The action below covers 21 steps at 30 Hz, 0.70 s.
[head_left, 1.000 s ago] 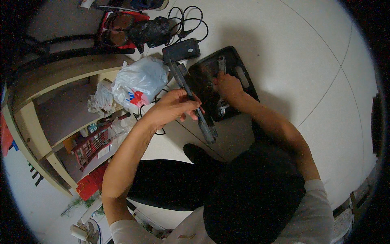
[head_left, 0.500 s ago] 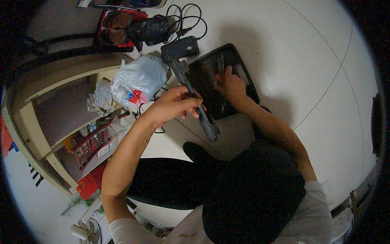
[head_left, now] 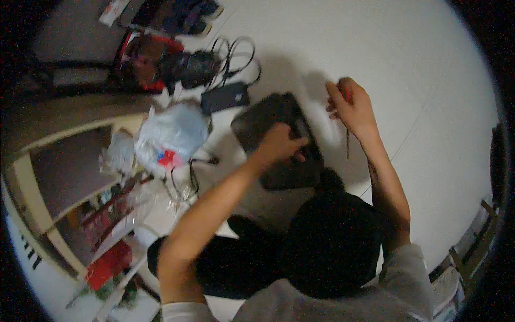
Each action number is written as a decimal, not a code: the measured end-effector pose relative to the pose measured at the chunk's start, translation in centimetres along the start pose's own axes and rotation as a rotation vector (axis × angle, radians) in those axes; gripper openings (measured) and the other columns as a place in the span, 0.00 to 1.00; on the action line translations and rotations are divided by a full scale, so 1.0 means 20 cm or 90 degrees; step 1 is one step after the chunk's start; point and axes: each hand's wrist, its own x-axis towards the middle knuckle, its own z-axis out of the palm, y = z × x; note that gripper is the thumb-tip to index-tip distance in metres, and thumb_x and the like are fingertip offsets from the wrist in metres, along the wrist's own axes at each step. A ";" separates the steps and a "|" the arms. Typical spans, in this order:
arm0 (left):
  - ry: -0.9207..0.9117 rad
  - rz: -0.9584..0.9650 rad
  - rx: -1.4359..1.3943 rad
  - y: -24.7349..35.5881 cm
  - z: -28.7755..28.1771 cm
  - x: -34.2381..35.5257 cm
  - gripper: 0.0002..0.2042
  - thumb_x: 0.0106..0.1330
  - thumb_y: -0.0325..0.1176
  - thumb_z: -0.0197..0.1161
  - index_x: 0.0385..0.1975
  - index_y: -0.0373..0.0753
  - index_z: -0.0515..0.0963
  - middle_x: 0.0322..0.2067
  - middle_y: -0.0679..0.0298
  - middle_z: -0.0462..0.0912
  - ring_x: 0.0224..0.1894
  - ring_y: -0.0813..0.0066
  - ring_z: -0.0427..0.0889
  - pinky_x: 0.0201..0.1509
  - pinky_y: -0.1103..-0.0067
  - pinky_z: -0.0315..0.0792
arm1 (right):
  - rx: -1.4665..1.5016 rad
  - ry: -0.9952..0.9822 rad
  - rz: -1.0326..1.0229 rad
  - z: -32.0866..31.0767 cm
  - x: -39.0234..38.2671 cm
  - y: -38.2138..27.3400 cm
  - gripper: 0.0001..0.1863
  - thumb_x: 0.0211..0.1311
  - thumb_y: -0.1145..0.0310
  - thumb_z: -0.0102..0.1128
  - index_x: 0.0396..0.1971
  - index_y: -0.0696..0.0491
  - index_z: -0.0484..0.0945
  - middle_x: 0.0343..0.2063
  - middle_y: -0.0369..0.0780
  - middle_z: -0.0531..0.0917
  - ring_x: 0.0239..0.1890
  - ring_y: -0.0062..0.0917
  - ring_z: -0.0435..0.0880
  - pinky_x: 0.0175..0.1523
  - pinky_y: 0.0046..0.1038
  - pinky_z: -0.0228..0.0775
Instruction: The person walks from a bathroom to a living area, retrieves a screwdriver and a wrench from a toolkit on the floor, returns to the bathroom, and uses the screwdriver to work on the sink drain before wiping the sink with a cloth.
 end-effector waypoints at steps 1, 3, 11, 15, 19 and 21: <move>0.028 -0.024 0.015 0.08 0.05 0.09 0.23 0.64 0.43 0.70 0.43 0.25 0.77 0.37 0.47 0.86 0.37 0.55 0.90 0.40 0.64 0.82 | -0.026 0.067 -0.012 -0.13 0.01 -0.05 0.21 0.69 0.55 0.62 0.33 0.63 0.79 0.23 0.44 0.80 0.29 0.31 0.85 0.37 0.32 0.76; 0.133 -0.034 0.122 0.03 0.11 0.16 0.23 0.63 0.41 0.69 0.45 0.24 0.75 0.42 0.42 0.84 0.43 0.52 0.89 0.44 0.62 0.81 | -0.196 0.098 -0.024 -0.31 -0.03 -0.14 0.20 0.69 0.56 0.62 0.34 0.63 0.81 0.24 0.44 0.81 0.30 0.31 0.85 0.38 0.31 0.75; 0.211 0.080 -0.120 0.09 0.01 -0.43 0.22 0.65 0.40 0.68 0.52 0.30 0.76 0.49 0.47 0.84 0.52 0.54 0.84 0.57 0.66 0.76 | 0.022 0.132 0.063 -0.87 -0.28 -0.88 0.18 0.69 0.57 0.57 0.42 0.58 0.85 0.26 0.35 0.84 0.27 0.13 0.80 0.25 0.17 0.56; 0.169 -0.020 -0.137 0.44 -0.29 -1.13 0.16 0.68 0.33 0.64 0.52 0.34 0.77 0.47 0.53 0.84 0.49 0.61 0.84 0.55 0.71 0.77 | 0.337 0.091 0.152 -1.19 -0.52 -1.36 0.26 0.68 0.56 0.56 0.56 0.60 0.77 0.31 0.35 0.83 0.30 0.16 0.83 0.24 0.17 0.56; 0.109 -0.063 0.051 0.79 -0.66 -1.91 0.16 0.68 0.34 0.65 0.52 0.34 0.78 0.50 0.52 0.85 0.48 0.56 0.87 0.51 0.68 0.80 | 0.597 0.043 0.197 -1.44 -0.67 -1.93 0.31 0.68 0.49 0.52 0.58 0.60 0.76 0.32 0.35 0.82 0.26 0.14 0.72 0.24 0.15 0.56; 0.083 -0.059 0.109 1.12 -0.77 -2.14 0.16 0.68 0.37 0.66 0.51 0.35 0.79 0.48 0.53 0.85 0.43 0.61 0.88 0.48 0.70 0.80 | 0.614 0.069 0.215 -1.73 -0.77 -2.13 0.29 0.69 0.51 0.54 0.58 0.60 0.77 0.34 0.37 0.83 0.27 0.15 0.74 0.24 0.15 0.57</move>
